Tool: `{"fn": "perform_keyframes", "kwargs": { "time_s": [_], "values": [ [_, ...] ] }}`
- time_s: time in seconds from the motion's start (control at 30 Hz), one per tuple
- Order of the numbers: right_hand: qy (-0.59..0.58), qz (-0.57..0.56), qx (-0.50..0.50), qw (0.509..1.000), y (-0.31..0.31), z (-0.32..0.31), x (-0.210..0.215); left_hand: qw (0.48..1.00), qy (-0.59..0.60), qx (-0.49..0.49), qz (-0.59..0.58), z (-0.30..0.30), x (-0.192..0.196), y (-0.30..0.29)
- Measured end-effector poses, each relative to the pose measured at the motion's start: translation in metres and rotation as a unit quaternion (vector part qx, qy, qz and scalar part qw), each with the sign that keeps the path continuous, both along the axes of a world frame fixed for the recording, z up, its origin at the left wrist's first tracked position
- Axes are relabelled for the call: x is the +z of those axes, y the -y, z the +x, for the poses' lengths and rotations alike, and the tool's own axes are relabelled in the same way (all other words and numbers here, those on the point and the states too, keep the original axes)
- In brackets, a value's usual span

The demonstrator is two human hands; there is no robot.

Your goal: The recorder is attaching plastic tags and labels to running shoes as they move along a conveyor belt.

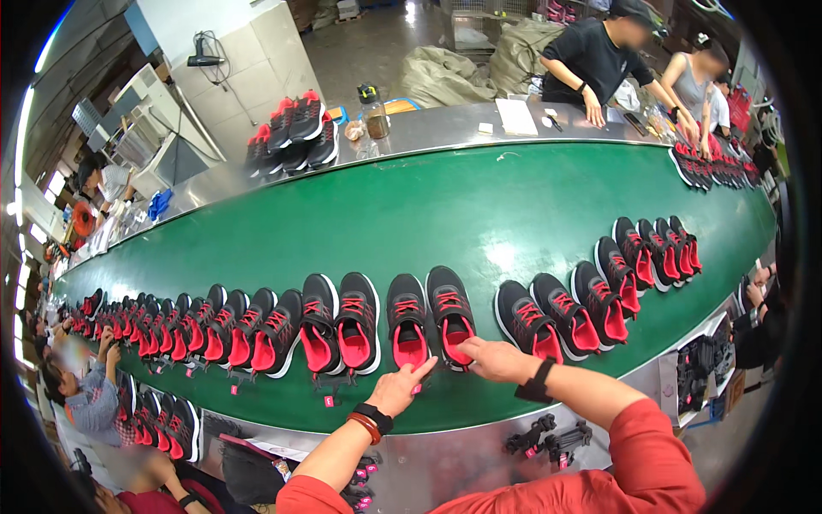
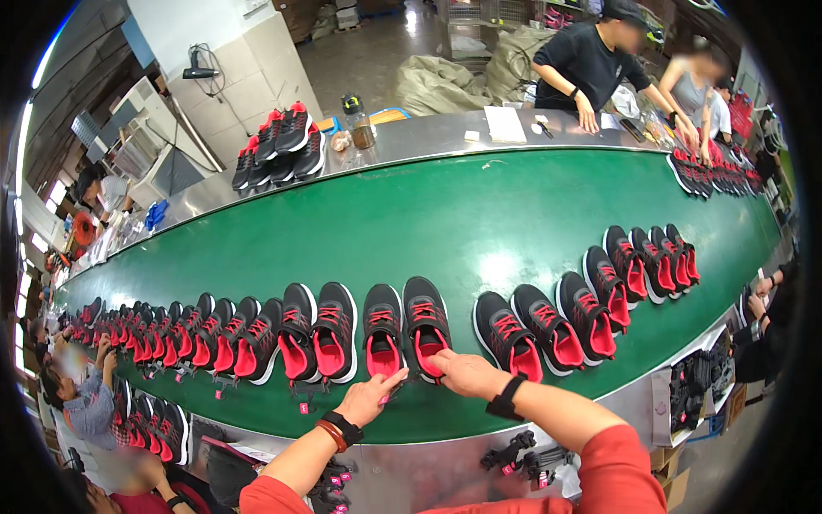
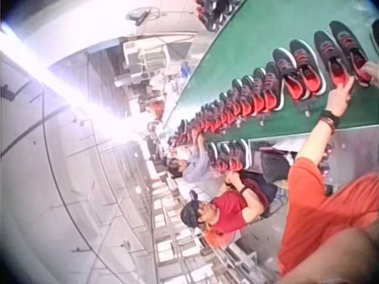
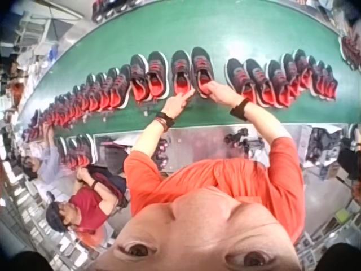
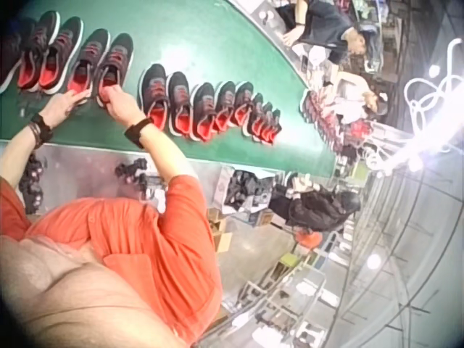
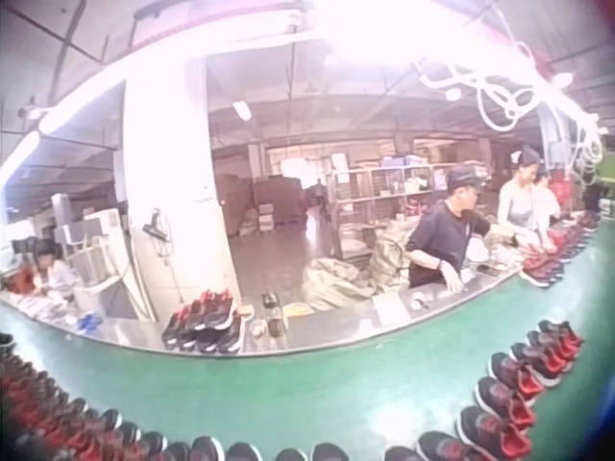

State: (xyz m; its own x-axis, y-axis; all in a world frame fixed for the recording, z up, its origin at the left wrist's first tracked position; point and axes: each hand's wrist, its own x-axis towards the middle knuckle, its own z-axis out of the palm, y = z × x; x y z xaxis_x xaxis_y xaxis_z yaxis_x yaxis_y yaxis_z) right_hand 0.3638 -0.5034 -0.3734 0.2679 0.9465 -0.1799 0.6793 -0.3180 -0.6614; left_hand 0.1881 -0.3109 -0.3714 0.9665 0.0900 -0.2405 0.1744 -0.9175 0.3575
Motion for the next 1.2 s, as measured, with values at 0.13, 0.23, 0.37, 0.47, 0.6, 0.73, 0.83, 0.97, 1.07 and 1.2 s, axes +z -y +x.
{"fn": "perform_keyframes", "kwargs": {
  "time_s": [0.13, 0.23, 0.37, 0.47, 0.6, 0.73, 0.83, 0.97, 1.07, 1.2],
  "values": [
    [0.105, 0.049, 0.098, 0.988, 0.006, 0.011, -0.047, 0.998, 0.003, 0.017, -0.059, -0.007, -0.026, -0.005],
    [0.188, 0.08, 0.089, 0.975, -0.009, 0.007, -0.034, 0.995, -0.002, 0.055, -0.085, -0.012, -0.027, -0.01],
    [0.267, 0.103, 0.116, 0.951, -0.02, 0.015, -0.018, 0.995, 0.022, 0.062, -0.075, -0.01, -0.032, -0.006],
    [0.203, 0.134, 0.153, 0.958, -0.018, 0.032, -0.02, 0.994, -0.026, 0.058, -0.092, 0.011, -0.031, 0.005],
    [0.283, 0.083, 0.152, 0.943, -0.016, 0.023, -0.025, 0.992, 0.007, 0.084, -0.091, 0.004, -0.023, 0.006],
    [0.314, 0.097, 0.175, 0.928, -0.032, 0.007, -0.015, 0.991, -0.012, 0.101, -0.084, -0.006, -0.024, 0.001],
    [0.318, 0.088, 0.178, 0.927, -0.038, 0.006, -0.016, 0.991, -0.006, 0.105, -0.085, -0.008, -0.024, 0.004],
    [0.329, 0.052, 0.197, 0.922, -0.043, 0.002, -0.013, 0.989, -0.028, 0.118, -0.087, -0.007, -0.023, 0.008],
    [0.315, 0.036, 0.19, 0.929, -0.045, 0.002, -0.013, 0.986, 0.021, 0.111, -0.12, -0.005, -0.014, 0.012],
    [0.223, 0.087, 0.119, 0.964, -0.033, 0.009, -0.021, 0.985, 0.033, 0.077, -0.148, -0.007, -0.008, 0.006]
  ]
}}
